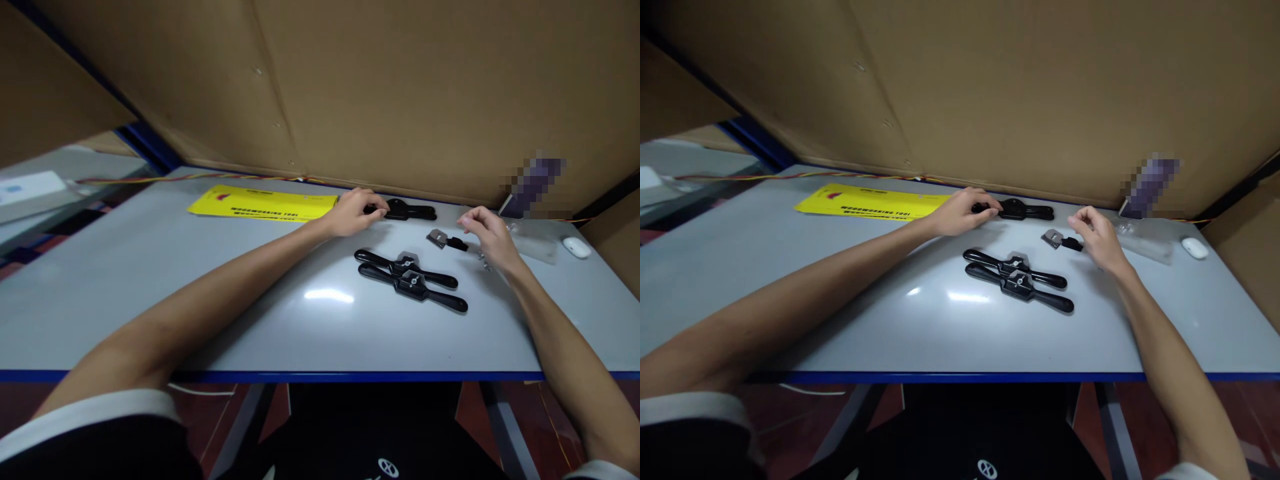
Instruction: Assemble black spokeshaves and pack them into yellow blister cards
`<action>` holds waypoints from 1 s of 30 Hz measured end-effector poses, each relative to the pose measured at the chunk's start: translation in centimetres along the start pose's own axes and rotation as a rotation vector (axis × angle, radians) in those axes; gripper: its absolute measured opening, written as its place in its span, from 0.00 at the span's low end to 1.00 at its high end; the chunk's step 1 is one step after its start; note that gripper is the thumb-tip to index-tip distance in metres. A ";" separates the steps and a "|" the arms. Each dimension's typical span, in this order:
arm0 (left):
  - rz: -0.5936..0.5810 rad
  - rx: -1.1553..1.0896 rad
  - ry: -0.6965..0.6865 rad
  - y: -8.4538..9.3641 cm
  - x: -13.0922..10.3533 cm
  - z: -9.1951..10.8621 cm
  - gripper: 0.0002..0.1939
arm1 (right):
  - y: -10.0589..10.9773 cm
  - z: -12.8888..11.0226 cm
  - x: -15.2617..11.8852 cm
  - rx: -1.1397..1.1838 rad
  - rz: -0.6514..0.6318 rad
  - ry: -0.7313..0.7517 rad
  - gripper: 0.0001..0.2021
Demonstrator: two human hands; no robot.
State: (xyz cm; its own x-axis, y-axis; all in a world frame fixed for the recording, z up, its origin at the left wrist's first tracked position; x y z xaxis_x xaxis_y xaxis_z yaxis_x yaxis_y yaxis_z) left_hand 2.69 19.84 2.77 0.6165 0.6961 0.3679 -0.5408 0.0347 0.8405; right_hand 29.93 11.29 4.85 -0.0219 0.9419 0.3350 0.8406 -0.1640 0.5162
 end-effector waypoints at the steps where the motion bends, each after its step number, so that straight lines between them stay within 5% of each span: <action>1: -0.010 -0.011 -0.005 -0.1 0.0 0.2 0.21 | 0.0 -0.2 0.0 -0.001 0.007 0.007 0.14; 7: -0.420 -0.200 -0.145 -3.2 -1.9 7.0 0.31 | -0.8 -0.9 -0.2 -0.047 0.035 0.059 0.18; 13: -0.459 0.052 -0.287 -4.1 -4.0 13.6 0.38 | -1.3 -0.1 -0.1 -0.049 0.028 0.044 0.17; 18: -0.648 0.164 -0.165 -4.9 -4.7 12.8 0.29 | -0.6 0.5 0.1 -0.020 0.078 0.020 0.14; 23: -0.741 0.163 -0.070 -3.7 -5.3 11.4 0.25 | -1.1 0.6 0.0 -0.033 0.051 0.006 0.15; 30: -0.705 0.027 -0.087 -2.4 -4.3 9.4 0.37 | -1.6 0.8 0.1 0.035 0.008 -0.028 0.18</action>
State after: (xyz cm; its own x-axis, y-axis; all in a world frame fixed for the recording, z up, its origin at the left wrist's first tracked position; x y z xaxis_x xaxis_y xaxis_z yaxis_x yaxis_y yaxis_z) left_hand 6.71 10.06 2.91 0.8583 0.4548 -0.2376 0.0171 0.4375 0.8991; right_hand 29.00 11.93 3.43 -0.0003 0.9485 0.3167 0.8589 -0.1619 0.4858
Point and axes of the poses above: each hand's wrist, its own x-axis towards the middle knuckle, its own y-axis out of the back of the hand, z = x × y, the point moved 9 cm from there along x, towards the middle knuckle, and after that the axes turned 4 degrees about x, right-handed, at the moved point
